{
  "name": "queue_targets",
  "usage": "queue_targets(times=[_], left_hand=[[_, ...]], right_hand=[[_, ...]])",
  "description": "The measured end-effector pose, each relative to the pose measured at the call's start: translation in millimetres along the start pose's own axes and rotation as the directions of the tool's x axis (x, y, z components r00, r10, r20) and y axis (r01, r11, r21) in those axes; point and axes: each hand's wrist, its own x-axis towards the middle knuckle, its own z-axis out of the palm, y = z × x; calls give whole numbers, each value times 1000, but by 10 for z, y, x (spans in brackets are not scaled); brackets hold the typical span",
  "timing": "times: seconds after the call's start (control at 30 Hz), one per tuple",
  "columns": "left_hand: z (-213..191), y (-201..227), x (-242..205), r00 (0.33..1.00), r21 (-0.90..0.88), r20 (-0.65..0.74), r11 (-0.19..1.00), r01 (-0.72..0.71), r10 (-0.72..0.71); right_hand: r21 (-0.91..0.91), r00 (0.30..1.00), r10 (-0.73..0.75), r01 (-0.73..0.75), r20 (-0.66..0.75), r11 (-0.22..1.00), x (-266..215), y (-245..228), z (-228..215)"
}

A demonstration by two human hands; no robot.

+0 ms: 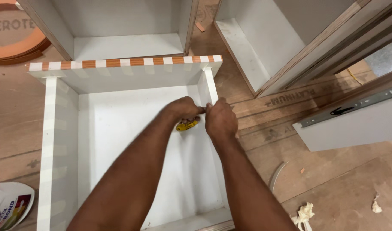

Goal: The person sits on the floor and applies masking tape to the edges of a white wooden drawer. They then use a small brush to apply glue to the drawer's edge and attach a curved white trim piece. Finally, they secure the trim with additional masking tape.

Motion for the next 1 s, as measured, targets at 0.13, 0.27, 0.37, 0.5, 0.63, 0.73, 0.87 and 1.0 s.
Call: queue_targets(times=[0.13, 0.27, 0.37, 0.5, 0.63, 0.73, 0.87, 1.0], left_hand=[[57, -25, 93, 998, -267, 64, 964, 7, 10], [255, 40, 137, 999, -168, -3, 985, 35, -36], [203, -12, 37, 999, -129, -11, 991, 43, -45], [65, 43, -363, 990, 8, -134, 999, 36, -34], [26, 95, -830, 981, 5, -108, 987, -163, 163], [61, 178, -1120, 904, -63, -8, 902, -427, 428], [159, 455, -1479, 917, -82, -38, 913, -400, 398], [291, 480, -1738, 880, -31, -149, 887, -460, 451]], right_hand=[[0, 1000, 3, -3, 13, 1000, 22, 44, 105], [-24, 999, -20, 19, -47, 1000, 73, 145, 178], [33, 996, -72, 74, -59, 997, 112, 200, 264], [122, 998, -40, 34, 46, 992, 165, 287, 250], [755, 990, -108, 2, 91, 656, -13, 448, 57], [888, 961, -269, 74, 58, 453, -257, 597, -41], [933, 990, -135, 16, 35, 360, -315, 728, -44], [875, 998, 24, 36, -54, 482, -178, 927, -69]])
